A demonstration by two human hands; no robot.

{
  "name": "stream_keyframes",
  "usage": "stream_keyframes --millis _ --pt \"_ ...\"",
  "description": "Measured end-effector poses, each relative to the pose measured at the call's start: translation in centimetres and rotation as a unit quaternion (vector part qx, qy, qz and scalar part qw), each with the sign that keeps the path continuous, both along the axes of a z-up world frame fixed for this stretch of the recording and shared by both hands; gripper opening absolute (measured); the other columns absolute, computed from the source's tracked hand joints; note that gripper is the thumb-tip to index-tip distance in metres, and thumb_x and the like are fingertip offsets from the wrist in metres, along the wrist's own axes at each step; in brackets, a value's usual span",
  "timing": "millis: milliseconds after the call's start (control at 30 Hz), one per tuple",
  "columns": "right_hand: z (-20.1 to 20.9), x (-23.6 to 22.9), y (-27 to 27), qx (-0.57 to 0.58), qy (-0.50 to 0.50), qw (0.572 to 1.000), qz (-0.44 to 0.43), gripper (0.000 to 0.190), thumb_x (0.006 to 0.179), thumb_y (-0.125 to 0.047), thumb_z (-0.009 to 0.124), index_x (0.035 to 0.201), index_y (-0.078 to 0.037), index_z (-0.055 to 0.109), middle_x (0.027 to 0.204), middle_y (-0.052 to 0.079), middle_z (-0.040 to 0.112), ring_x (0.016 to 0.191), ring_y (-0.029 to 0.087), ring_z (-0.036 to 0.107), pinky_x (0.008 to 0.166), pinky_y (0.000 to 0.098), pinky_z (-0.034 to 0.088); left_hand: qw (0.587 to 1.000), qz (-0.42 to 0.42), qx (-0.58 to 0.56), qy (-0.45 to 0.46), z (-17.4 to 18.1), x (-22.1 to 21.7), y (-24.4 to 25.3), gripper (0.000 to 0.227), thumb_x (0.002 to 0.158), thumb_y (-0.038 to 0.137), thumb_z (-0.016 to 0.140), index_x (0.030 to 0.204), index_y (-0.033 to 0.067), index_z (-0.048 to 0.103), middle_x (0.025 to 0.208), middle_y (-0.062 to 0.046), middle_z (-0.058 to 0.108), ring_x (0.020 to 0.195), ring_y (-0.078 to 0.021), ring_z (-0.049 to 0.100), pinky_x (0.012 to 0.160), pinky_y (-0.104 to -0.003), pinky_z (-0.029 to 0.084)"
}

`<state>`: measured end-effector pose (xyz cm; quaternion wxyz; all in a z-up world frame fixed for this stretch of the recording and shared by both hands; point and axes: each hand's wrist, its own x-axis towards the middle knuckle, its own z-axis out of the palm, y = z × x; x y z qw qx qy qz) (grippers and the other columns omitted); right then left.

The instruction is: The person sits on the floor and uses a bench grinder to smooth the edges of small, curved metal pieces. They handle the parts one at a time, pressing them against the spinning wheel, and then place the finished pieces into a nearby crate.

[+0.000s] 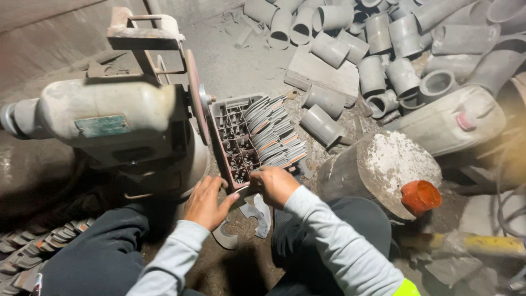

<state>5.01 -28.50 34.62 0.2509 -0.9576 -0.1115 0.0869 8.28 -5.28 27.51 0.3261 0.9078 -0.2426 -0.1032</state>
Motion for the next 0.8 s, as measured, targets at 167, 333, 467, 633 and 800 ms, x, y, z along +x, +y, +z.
stream_keyframes --millis 167,333,467,633,800 --pt "3.6 5.5 0.3 0.064 -0.116 0.983 0.129 0.015 0.083 -0.006 0.075 0.096 -0.005 0.068 0.105 0.017 0.061 0.098 0.037 0.061 0.082 0.0448 0.053 0.826 -0.103 -0.181 0.524 4.2 2.6 1.8 0.061 0.094 0.049 0.058 0.139 0.0079 0.06 0.127 -0.013 0.069 0.111 -0.0214 0.071 0.079 -0.037 0.062" --pt "3.3 6.6 -0.3 0.142 -0.126 0.975 0.119 0.021 0.083 -0.004 0.077 0.102 -0.007 0.07 0.111 0.015 0.059 0.107 0.033 0.057 0.091 0.0407 0.05 0.754 -0.1 -0.315 0.567 5.6 2.5 2.1 0.061 0.092 0.036 0.065 0.139 0.0009 0.051 0.124 -0.015 0.065 0.11 -0.0254 0.071 0.086 -0.039 0.064" --pt "2.2 7.3 -0.7 0.149 -0.132 0.972 0.123 0.028 0.078 -0.003 0.079 0.105 -0.007 0.071 0.114 0.015 0.059 0.11 0.033 0.057 0.093 0.0415 0.051 0.747 -0.083 -0.303 0.585 5.1 2.7 1.8 0.059 0.091 0.031 0.066 0.139 -0.0013 0.051 0.115 -0.015 0.071 0.102 -0.025 0.072 0.079 -0.04 0.065" --pt "0.8 8.1 1.6 0.22 -0.17 0.958 -0.066 0.051 0.08 -0.005 0.072 0.129 -0.008 0.061 0.121 0.017 0.057 0.111 0.031 0.063 0.096 0.0385 0.054 0.782 -0.034 -0.392 0.483 3.0 3.0 0.6 0.049 0.096 0.022 0.071 0.131 -0.0099 0.059 0.107 -0.015 0.068 0.094 -0.0238 0.072 0.082 -0.037 0.063" --pt "-1.2 9.2 4.3 0.261 -0.113 0.953 -0.105 0.048 0.09 -0.006 0.065 0.138 -0.003 0.058 0.127 0.017 0.064 0.119 0.033 0.066 0.103 0.0379 0.051 0.803 0.022 -0.434 0.407 1.3 3.1 0.1 0.042 0.094 0.021 0.069 0.127 -0.0041 0.063 0.112 -0.01 0.073 0.096 -0.0146 0.071 0.081 -0.031 0.061"
